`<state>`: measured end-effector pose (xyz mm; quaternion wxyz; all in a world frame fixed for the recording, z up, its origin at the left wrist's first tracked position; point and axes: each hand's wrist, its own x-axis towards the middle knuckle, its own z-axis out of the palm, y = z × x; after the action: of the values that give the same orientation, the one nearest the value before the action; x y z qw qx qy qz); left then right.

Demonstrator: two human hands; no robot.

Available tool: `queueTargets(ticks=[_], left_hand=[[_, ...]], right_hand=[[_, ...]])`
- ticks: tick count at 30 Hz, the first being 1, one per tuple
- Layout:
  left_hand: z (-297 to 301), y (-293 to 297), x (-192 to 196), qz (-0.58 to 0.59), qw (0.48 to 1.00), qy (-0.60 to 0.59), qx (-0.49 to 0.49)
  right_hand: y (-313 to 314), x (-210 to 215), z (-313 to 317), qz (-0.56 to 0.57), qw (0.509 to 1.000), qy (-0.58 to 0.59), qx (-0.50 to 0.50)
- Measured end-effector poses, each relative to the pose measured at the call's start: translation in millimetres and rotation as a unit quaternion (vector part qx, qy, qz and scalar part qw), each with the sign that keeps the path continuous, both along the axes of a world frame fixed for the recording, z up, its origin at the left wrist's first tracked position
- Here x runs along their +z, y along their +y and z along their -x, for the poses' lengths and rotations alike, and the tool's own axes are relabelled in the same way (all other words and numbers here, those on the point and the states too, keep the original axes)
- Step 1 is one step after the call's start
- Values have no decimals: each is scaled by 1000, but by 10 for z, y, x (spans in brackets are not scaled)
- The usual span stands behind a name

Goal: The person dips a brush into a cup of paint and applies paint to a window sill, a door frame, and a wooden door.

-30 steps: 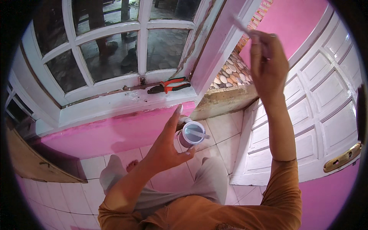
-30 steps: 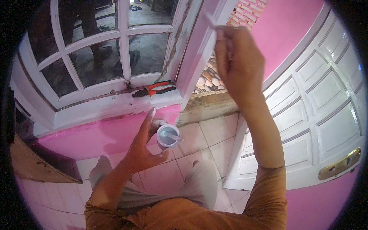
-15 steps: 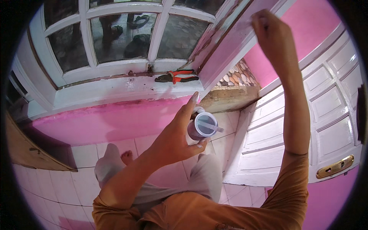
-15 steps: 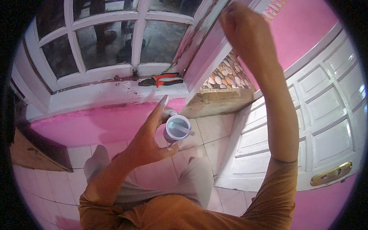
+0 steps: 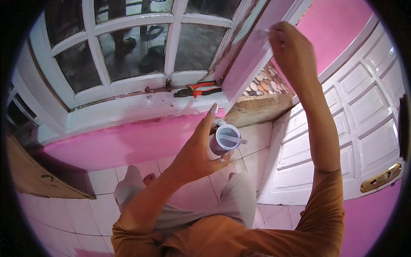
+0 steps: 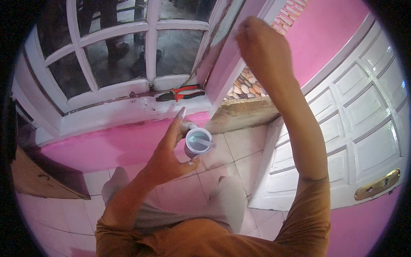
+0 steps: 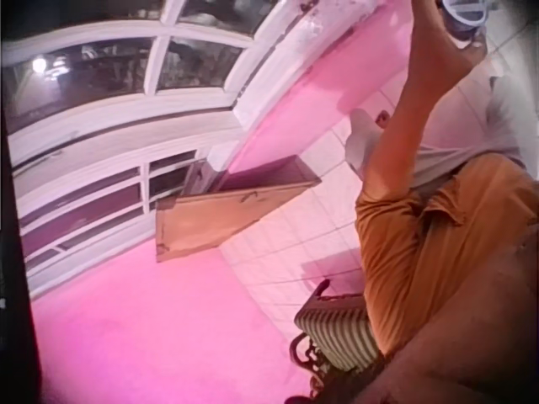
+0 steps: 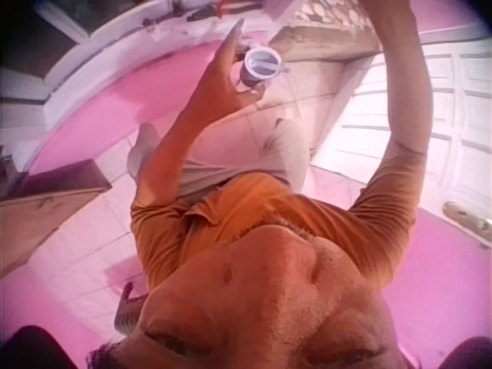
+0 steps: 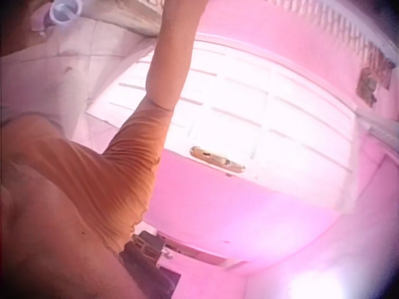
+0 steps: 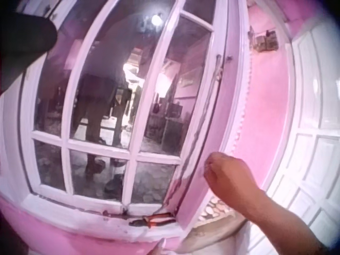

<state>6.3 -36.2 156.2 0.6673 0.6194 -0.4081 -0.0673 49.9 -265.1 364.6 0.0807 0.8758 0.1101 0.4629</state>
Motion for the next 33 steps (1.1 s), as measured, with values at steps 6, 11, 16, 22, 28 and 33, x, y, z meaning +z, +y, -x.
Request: queueTargets(ticks=[6, 11, 16, 22, 28, 33], left_hand=[[-44, 42, -132, -7, 999, -31, 28], [-58, 17, -153, -10, 998, -37, 50], [-116, -8, -308, -14, 998, -28, 61], [-177, -91, -296, 6, 997, -32, 70], [-168, -70, -254, -3, 995, -67, 78], [-148, -83, -341, -29, 995, -67, 68]], right_hand=[[-5, -173, 580, -283, 954, -16, 93], [-3, -597, 1098, -528, 837, 53, 134], [-80, -965, 1376, -627, 753, 123, 159], [-71, -1054, 1506, -646, 732, 160, 145], [55, -1081, 1469, -587, 756, 233, 171], [103, -1101, 1366, -505, 790, 302, 169]])
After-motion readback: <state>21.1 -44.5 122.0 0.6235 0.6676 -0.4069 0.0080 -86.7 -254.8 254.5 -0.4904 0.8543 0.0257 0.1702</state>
